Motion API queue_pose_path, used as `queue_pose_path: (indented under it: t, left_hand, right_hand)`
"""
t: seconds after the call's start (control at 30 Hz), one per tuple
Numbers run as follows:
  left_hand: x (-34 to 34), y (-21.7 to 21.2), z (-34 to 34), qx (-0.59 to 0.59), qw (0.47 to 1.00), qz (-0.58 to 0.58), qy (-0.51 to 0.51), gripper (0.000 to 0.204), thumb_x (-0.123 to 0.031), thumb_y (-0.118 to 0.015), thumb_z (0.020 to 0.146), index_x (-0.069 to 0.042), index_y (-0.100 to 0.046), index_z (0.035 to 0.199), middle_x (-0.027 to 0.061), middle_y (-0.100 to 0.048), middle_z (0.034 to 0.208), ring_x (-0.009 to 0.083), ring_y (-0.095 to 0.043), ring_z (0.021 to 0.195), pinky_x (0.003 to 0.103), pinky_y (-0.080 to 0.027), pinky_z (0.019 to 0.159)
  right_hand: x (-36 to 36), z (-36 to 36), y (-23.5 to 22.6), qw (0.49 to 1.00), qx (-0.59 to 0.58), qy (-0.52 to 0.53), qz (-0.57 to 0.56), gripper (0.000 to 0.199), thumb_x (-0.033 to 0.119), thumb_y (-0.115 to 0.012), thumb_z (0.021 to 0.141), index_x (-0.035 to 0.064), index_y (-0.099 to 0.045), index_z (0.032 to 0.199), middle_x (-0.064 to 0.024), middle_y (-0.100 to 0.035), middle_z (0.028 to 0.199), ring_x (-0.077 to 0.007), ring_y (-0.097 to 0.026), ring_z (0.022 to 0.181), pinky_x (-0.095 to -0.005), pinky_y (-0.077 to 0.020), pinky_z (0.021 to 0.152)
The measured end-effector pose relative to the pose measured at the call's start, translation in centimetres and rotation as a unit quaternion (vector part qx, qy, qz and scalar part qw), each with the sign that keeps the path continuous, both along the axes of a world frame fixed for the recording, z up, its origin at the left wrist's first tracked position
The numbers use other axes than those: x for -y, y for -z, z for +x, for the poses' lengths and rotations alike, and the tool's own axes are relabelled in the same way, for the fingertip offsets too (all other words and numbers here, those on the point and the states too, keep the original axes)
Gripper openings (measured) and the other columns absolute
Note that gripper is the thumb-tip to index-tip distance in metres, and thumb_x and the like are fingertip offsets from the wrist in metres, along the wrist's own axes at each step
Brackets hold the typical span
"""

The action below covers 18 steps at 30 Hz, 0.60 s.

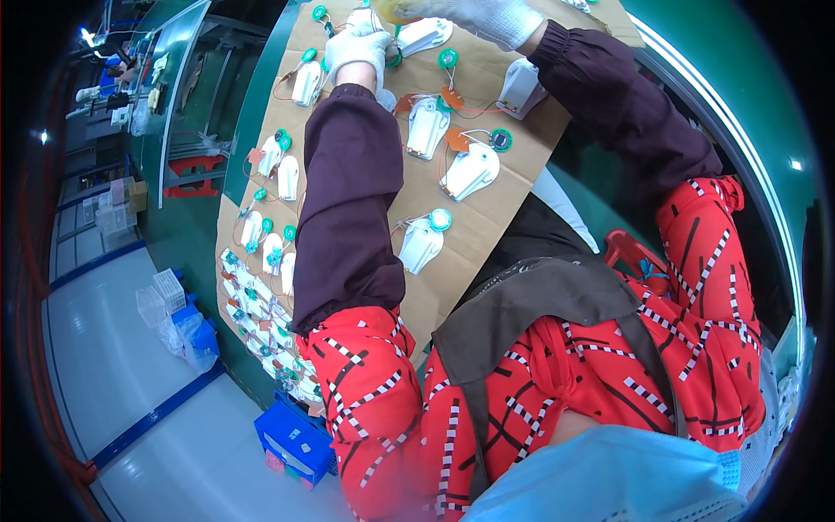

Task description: Filling small plastic components arranged on a cardboard sheet with a liquid using a squeeze bottle.

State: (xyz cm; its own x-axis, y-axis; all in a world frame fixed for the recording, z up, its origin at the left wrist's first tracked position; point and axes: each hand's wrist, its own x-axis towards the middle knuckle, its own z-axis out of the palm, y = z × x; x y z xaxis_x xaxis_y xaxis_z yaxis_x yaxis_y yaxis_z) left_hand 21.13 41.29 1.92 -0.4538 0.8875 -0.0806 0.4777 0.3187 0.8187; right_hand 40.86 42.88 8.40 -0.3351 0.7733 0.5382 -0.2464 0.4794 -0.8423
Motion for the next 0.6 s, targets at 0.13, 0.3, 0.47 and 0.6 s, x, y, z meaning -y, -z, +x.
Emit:
queue_pose_path:
  t: [0.13, 0.3, 0.47, 0.6]
  left_hand:
    - [-0.6, 1.6, -1.9, -0.053, 0.998, 0.010, 0.009, 0.011, 0.002, -0.064, 0.076, 0.005, -0.061, 0.087, 0.0121, -0.064, 0.081, 0.0192, -0.065, 0.067, 0.028, -0.056, 0.063]
    - [-1.3, 3.2, -3.7, -0.164, 0.985, -0.040, 0.044, 0.035, -0.035, -0.067, 0.066, -0.009, -0.067, 0.091, 0.0078, -0.067, 0.093, 0.0215, -0.064, 0.082, 0.030, -0.050, 0.074]
    - [-0.7, 1.9, -1.8, -0.200, 0.971, 0.067, 0.116, 0.013, 0.001, -0.066, 0.075, 0.005, -0.061, 0.087, 0.0117, -0.065, 0.081, 0.0182, -0.065, 0.067, 0.026, -0.054, 0.063]
    - [-0.6, 1.7, -1.9, -0.193, 0.973, 0.064, 0.106, 0.013, 0.000, -0.069, 0.074, 0.003, -0.065, 0.087, 0.0088, -0.066, 0.079, 0.0156, -0.063, 0.065, 0.025, -0.052, 0.062]
  right_hand:
    - [0.4, -0.2, 0.0, 0.998, 0.032, 0.028, 0.035, 0.069, 0.014, -0.084, 0.061, 0.0005, -0.049, 0.119, -0.0112, -0.061, 0.108, -0.0166, -0.057, 0.100, -0.0306, -0.0465, 0.089]
    - [0.6, 0.2, 0.1, 0.998, 0.036, 0.017, 0.056, 0.070, 0.015, -0.085, 0.060, 0.0012, -0.050, 0.119, -0.0103, -0.061, 0.108, -0.0167, -0.057, 0.100, -0.0305, -0.0460, 0.089]
    - [0.3, 0.2, 0.6, 1.000, -0.012, -0.016, 0.022, 0.068, 0.012, -0.084, 0.061, 0.0018, -0.050, 0.119, -0.0084, -0.061, 0.109, -0.0161, -0.057, 0.101, -0.0309, -0.0457, 0.090]
    - [0.5, 0.2, 0.6, 0.997, -0.041, -0.064, -0.021, 0.066, 0.007, -0.082, 0.062, 0.0016, -0.050, 0.120, -0.0072, -0.060, 0.111, -0.0155, -0.057, 0.101, -0.0310, -0.0458, 0.091]
